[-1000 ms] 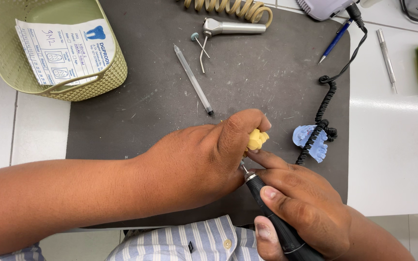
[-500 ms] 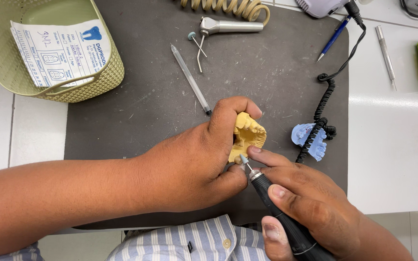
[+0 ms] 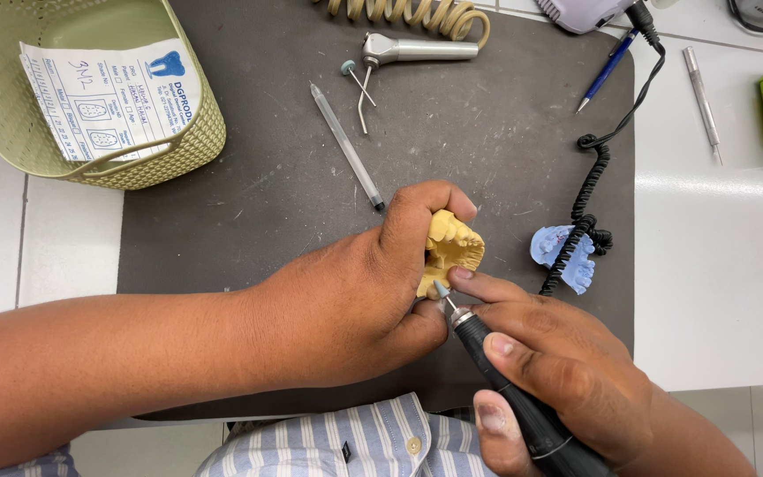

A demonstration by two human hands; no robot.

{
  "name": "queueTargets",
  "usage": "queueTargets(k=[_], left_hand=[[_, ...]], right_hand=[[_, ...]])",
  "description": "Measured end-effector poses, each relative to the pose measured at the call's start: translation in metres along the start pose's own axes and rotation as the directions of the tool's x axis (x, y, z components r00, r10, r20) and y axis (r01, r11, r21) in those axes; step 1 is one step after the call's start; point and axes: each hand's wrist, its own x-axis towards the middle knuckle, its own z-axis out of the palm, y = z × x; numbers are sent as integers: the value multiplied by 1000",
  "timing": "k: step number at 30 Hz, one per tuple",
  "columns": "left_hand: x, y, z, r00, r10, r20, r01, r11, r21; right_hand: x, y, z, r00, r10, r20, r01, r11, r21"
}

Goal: The person uses a rotary handpiece to grind and shape a yellow dental mold and a small tooth-shaped insert. They repeatedly check the fit of the insert into the mold, then use a fine metal tool to scrape and refine the mold's interior surface.

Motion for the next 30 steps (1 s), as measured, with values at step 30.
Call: queueTargets(k=[30], left_hand=[[0,-2,5,996,86,-17,-88,973,-213]], right_hand=[[-1,6,-14,995,-90,52,91,996,-10]])
